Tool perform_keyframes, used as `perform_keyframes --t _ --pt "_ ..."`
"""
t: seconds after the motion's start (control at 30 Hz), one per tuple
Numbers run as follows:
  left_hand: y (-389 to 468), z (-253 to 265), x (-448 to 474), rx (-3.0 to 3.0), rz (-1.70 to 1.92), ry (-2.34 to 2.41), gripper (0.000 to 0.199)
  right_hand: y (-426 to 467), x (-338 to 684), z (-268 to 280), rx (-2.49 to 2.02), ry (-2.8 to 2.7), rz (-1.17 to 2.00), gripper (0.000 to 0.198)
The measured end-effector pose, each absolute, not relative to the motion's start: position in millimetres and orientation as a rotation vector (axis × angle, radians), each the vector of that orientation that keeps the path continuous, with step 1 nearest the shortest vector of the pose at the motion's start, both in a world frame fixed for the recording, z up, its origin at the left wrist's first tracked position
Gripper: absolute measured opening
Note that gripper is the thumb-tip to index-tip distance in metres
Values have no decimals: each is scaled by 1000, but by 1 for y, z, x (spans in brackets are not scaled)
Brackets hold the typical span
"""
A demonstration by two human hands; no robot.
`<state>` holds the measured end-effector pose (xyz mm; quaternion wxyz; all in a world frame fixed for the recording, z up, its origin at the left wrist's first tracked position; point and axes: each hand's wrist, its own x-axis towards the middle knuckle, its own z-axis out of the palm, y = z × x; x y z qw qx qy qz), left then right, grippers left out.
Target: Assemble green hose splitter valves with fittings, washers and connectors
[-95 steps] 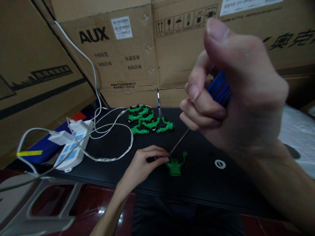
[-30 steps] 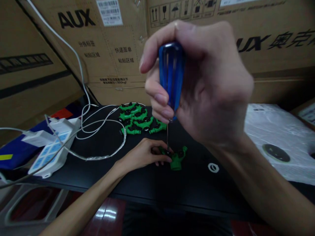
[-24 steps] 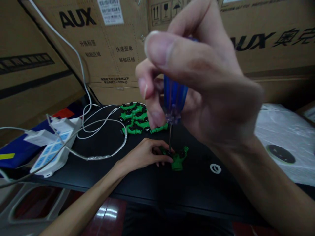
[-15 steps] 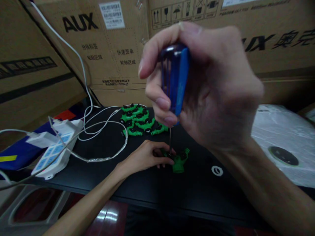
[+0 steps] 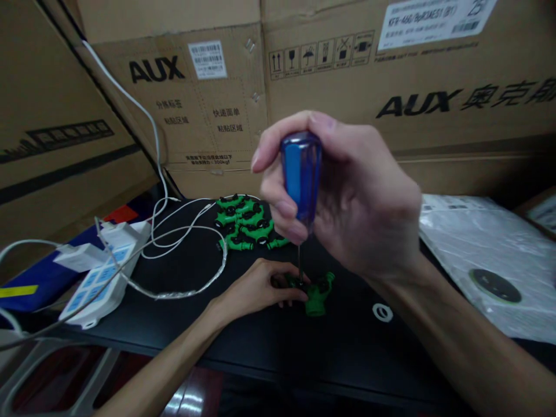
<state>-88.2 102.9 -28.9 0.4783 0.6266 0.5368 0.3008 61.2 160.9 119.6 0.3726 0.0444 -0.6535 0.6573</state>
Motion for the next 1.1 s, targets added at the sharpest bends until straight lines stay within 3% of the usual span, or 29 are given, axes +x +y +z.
perform_keyframes --t 0.2,0.87,1.1 --pt "103 -31 -90 1569 725 1323 36 153 55 122 -4 -1544 1646 41" --pt "104 -31 -90 1589 761 1272 34 161 56 120 61 -1613 1616 35" --pt "104 -30 -90 1601 730 1297 35 159 55 121 0 -1540 1638 42"
